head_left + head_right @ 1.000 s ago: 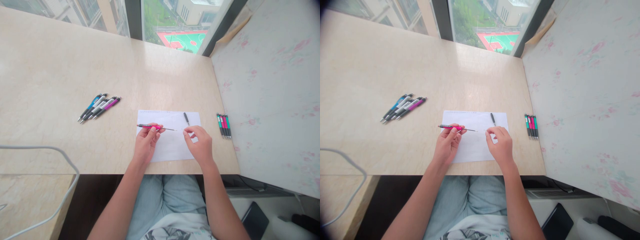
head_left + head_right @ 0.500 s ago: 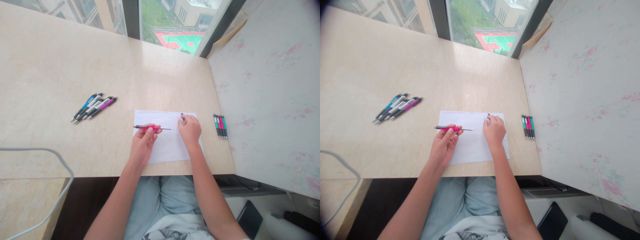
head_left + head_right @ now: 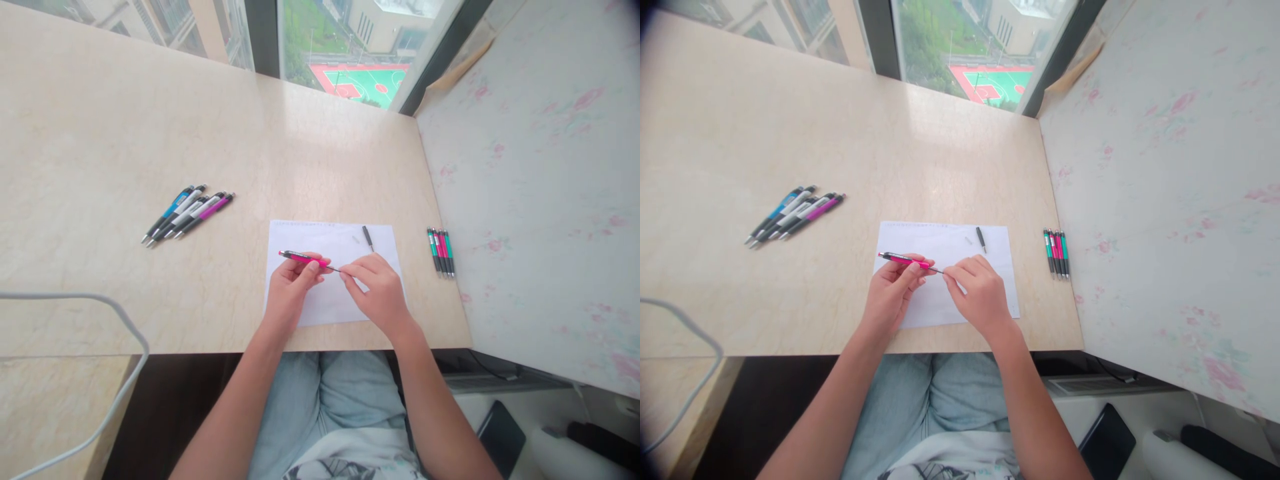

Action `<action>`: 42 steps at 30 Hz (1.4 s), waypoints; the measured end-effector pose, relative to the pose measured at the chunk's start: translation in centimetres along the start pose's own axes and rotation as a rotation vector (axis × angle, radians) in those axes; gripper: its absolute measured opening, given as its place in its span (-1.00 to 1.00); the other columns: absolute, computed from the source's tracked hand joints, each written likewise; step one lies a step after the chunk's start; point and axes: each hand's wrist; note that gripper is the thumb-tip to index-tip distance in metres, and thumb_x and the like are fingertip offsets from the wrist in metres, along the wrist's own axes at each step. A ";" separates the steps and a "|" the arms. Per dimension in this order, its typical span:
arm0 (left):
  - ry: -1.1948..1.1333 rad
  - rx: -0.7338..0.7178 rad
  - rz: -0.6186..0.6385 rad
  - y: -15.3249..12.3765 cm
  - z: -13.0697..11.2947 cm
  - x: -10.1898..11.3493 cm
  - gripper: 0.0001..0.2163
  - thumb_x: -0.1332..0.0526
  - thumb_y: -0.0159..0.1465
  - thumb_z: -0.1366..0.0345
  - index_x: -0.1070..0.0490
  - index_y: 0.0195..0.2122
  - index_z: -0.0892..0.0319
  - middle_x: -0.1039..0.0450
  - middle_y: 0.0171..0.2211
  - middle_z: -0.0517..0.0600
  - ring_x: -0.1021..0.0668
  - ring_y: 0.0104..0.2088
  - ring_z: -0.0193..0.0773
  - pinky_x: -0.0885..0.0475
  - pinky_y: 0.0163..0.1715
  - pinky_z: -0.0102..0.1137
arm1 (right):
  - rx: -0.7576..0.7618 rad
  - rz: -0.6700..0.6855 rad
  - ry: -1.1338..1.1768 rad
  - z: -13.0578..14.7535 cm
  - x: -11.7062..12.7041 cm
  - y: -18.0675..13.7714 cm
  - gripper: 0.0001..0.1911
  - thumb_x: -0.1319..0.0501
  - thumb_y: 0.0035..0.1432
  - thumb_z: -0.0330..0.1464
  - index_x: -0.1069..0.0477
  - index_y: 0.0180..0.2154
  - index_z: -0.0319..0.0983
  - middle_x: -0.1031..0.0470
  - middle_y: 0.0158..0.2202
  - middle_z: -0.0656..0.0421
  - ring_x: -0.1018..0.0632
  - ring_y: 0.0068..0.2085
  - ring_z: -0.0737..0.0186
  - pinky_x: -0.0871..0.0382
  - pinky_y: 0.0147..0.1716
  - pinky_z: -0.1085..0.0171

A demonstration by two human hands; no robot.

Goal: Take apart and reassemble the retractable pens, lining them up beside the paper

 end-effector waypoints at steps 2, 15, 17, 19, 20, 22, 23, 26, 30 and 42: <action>-0.016 -0.036 -0.024 0.0 -0.1 0.0 -0.77 -0.42 0.16 0.21 -0.57 -0.20 0.20 -0.64 -0.20 0.11 -0.66 -0.20 -0.21 -0.49 -0.25 -0.45 | -0.014 -0.012 -0.016 -0.3 0.3 -0.4 -0.83 -0.18 0.29 -0.39 -0.55 -0.30 -0.14 -0.54 -0.36 0.15 -0.50 -0.25 0.18 -0.41 -0.23 0.20; -0.151 -0.079 -0.121 0.8 0.1 0.5 -0.77 -0.42 0.17 0.21 -0.53 -0.19 0.18 -0.64 -0.21 0.05 -0.67 -0.24 -0.29 -0.49 -0.31 -0.52 | -0.389 -0.047 -0.239 -2.0 -2.6 -0.8 -0.86 -0.20 0.22 -0.40 -0.56 -0.28 -0.20 -0.55 -0.36 0.12 -0.49 -0.26 0.14 -0.30 -0.26 0.22; -0.163 -0.073 -0.116 0.7 0.1 0.5 -0.77 -0.42 0.17 0.22 -0.54 -0.19 0.18 -0.63 -0.21 0.05 -0.67 -0.24 -0.30 -0.49 -0.31 -0.53 | -0.414 -0.047 -0.271 -1.9 -3.2 -0.3 -0.84 -0.19 0.23 -0.38 -0.56 -0.26 -0.19 -0.56 -0.35 0.11 -0.49 -0.23 0.11 -0.27 -0.27 0.22; -0.167 -0.067 -0.112 0.7 0.0 0.6 -0.78 -0.42 0.18 0.22 -0.54 -0.19 0.18 -0.63 -0.20 0.05 -0.67 -0.24 -0.31 -0.49 -0.31 -0.54 | -0.434 -0.052 -0.292 -2.0 -3.4 -0.1 -0.84 -0.17 0.25 -0.37 -0.55 -0.25 -0.19 -0.56 -0.34 0.10 -0.49 -0.22 0.11 -0.25 -0.28 0.22; -0.166 -0.064 -0.111 0.7 0.0 0.5 -0.78 -0.42 0.18 0.23 -0.54 -0.19 0.18 -0.63 -0.20 0.05 -0.67 -0.24 -0.31 -0.49 -0.31 -0.54 | -0.442 -0.058 -0.298 -2.1 -3.5 0.0 -0.83 -0.17 0.25 -0.37 -0.55 -0.25 -0.18 -0.56 -0.33 0.10 -0.48 -0.22 0.11 -0.25 -0.28 0.22; -0.163 -0.059 -0.108 0.7 0.0 0.5 -0.77 -0.42 0.17 0.23 -0.53 -0.19 0.18 -0.63 -0.22 0.05 -0.67 -0.25 -0.31 -0.49 -0.33 -0.54 | -0.457 -0.079 -0.309 -2.4 -3.4 0.0 -0.82 -0.15 0.26 -0.37 -0.54 -0.25 -0.19 -0.56 -0.33 0.09 -0.48 -0.23 0.11 -0.24 -0.29 0.22; -0.163 -0.057 -0.106 0.7 0.0 0.6 -0.77 -0.42 0.17 0.23 -0.53 -0.19 0.18 -0.64 -0.22 0.04 -0.67 -0.25 -0.31 -0.49 -0.34 -0.55 | -0.464 -0.092 -0.312 -2.6 -3.4 0.0 -0.82 -0.15 0.26 -0.37 -0.54 -0.26 -0.20 -0.56 -0.33 0.09 -0.48 -0.23 0.12 -0.23 -0.29 0.22; -0.170 -0.052 -0.102 0.8 0.1 0.6 -0.78 -0.42 0.17 0.23 -0.54 -0.20 0.18 -0.64 -0.24 0.04 -0.67 -0.26 -0.32 -0.49 -0.34 -0.56 | -0.476 -0.133 -0.316 -3.1 -3.4 0.1 -0.81 -0.14 0.27 -0.36 -0.55 -0.25 -0.21 -0.56 -0.34 0.08 -0.48 -0.24 0.12 -0.23 -0.28 0.22; -0.176 -0.044 -0.095 0.8 0.1 0.6 -0.77 -0.43 0.16 0.23 -0.54 -0.20 0.18 -0.64 -0.24 0.04 -0.67 -0.26 -0.32 -0.49 -0.35 -0.56 | -0.473 -0.180 -0.313 -3.3 -3.5 0.3 -0.82 -0.16 0.26 -0.36 -0.55 -0.24 -0.21 -0.56 -0.33 0.10 -0.47 -0.25 0.13 -0.24 -0.27 0.21; -0.066 -0.032 -0.008 0.2 -0.1 0.0 -0.80 -0.41 0.17 0.21 -0.56 -0.23 0.19 -0.61 -0.25 0.06 -0.64 -0.27 -0.26 -0.47 -0.33 -0.46 | -0.395 -0.190 -0.040 0.8 -2.4 -2.0 -0.78 -0.12 0.31 -0.31 -0.53 -0.19 -0.22 -0.52 -0.40 0.16 -0.42 -0.42 0.27 -0.32 -0.32 0.26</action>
Point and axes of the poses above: each hand's wrist, its own y-axis towards the middle knuckle, its own x-axis out of the back of the hand, z = x × y
